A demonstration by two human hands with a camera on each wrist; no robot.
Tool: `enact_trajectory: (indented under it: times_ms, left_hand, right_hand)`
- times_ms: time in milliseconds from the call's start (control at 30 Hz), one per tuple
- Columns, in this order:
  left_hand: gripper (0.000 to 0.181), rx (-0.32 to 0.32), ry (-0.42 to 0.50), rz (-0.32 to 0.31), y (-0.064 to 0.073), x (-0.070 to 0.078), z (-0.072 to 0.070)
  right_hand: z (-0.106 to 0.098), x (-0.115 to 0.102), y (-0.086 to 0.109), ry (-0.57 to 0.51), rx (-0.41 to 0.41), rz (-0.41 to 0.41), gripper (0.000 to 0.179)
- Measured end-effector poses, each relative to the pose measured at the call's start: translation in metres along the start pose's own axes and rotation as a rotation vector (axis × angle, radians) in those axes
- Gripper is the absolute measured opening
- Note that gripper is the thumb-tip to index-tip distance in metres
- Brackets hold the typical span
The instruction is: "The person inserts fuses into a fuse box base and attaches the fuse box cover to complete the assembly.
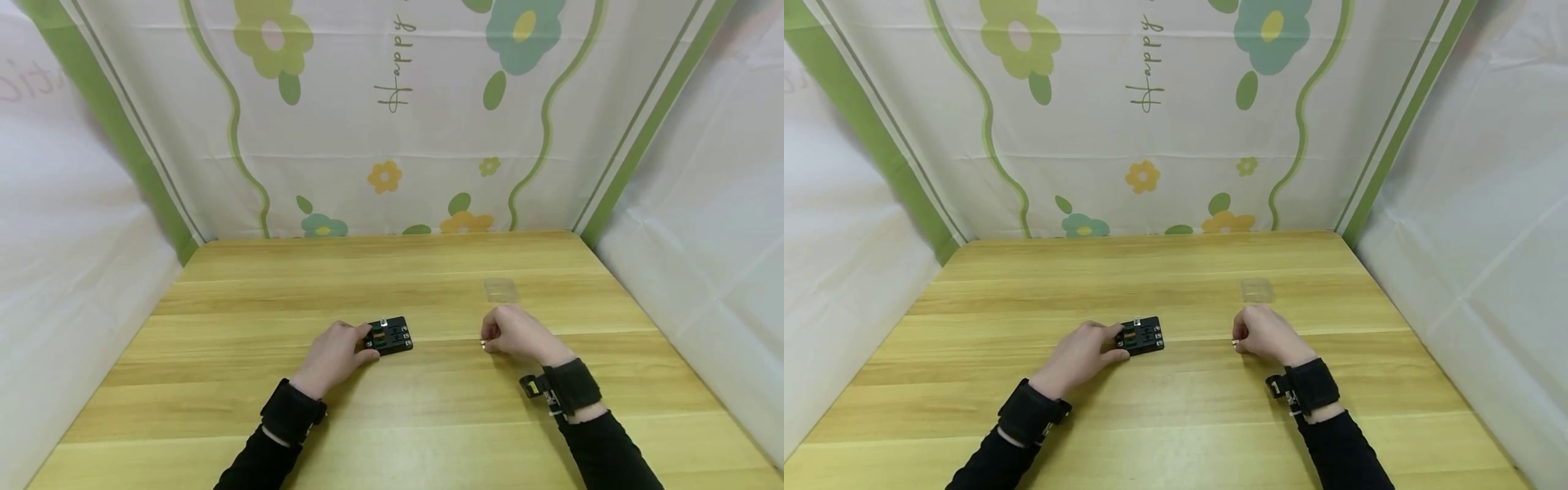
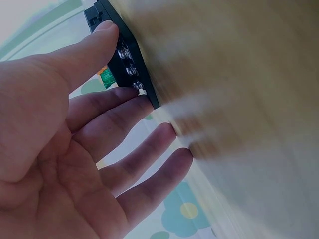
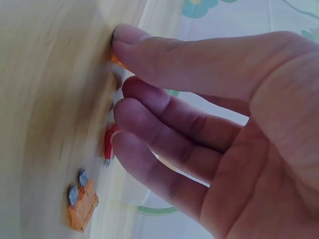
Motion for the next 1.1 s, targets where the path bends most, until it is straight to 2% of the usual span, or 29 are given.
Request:
enact_trajectory:
  times_ms: [267, 433, 833, 1100]
  left_hand:
    - [0.050, -0.006, 0.001, -0.010, 0.001, 0.000, 0.000]
    - [0.050, -0.016, 0.001, -0.025, 0.002, 0.000, 0.000]
    - [0.050, -0.025, -0.001, -0.025, 0.002, 0.001, 0.000]
    - [0.049, -0.018, -0.004, -0.017, 0.003, 0.002, -0.001]
  right_hand:
    - [0.003, -0.004, 0.003, -0.086, -0.029, -0.031, 0.022]
    - [0.002, -0.007, 0.004, -0.081, -0.025, -0.036, 0.022]
    - [-0.005, -0.005, 0.002, -0.065, 0.088, 0.030, 0.018]
    - [-0.012, -0.009, 0.001, -0.015, 0.181, -0.014, 0.014]
Point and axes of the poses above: each hand's wrist, its own y-axis away from the middle knuckle, its own z-axis out of the palm, x = y × z, the point moved 8 cm from there along -y, towards the middle knuckle, and after that the axes turned 10 degrees about y, right-handed, at the moved point
